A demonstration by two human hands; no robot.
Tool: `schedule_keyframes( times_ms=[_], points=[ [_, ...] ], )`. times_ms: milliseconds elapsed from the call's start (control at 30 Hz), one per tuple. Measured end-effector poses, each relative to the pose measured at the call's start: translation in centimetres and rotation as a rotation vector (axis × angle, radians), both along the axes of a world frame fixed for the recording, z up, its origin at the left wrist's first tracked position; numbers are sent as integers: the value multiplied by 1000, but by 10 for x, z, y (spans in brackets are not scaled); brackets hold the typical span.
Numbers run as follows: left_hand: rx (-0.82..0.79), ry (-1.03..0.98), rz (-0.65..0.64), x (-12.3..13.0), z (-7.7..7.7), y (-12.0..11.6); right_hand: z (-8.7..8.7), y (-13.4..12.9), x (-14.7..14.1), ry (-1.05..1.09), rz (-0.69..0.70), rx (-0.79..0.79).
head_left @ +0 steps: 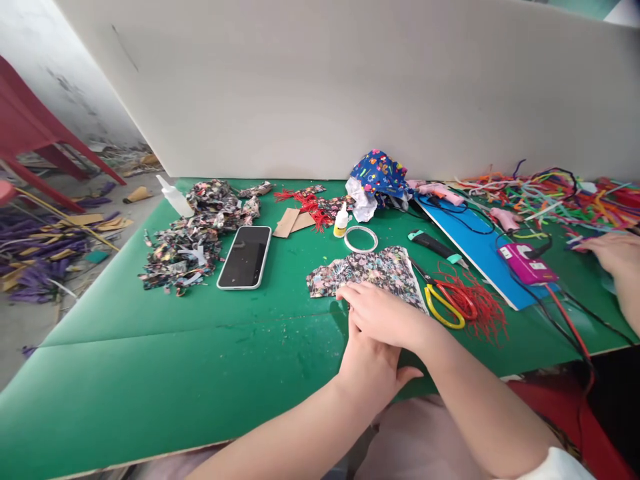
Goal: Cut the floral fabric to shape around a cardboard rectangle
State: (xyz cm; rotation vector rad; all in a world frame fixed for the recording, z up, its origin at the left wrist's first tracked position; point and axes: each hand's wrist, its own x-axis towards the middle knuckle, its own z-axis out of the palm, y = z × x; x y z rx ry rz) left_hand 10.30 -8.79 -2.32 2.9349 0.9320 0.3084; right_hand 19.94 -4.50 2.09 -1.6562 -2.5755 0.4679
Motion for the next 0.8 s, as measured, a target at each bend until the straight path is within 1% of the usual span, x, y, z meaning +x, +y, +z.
schedule_keyframes(
  times_ms=[100,167,267,467,533,633,733,800],
  points=[
    [-21,9,-33,-1,4,2,3,1,5,70,-103,-97],
    [-53,15,-49,-2,6,3,7,3,10,128,-146,-180],
    [-90,4,-41,-2,7,4,11,6,16,202,-154,-261],
    [-96,-26,-23,-2,7,3,11,10,25,262,-144,-295],
    [-88,-33,-13,-2,7,3,11,11,30,318,-161,-263],
    [-87,-37,-22,-2,6,3,12,15,38,382,-242,-102],
    [-88,-28,-29,-3,6,3,16,19,43,353,-307,51],
    [-84,-18,-29,-3,6,3,20,23,44,316,-315,119]
  ],
)
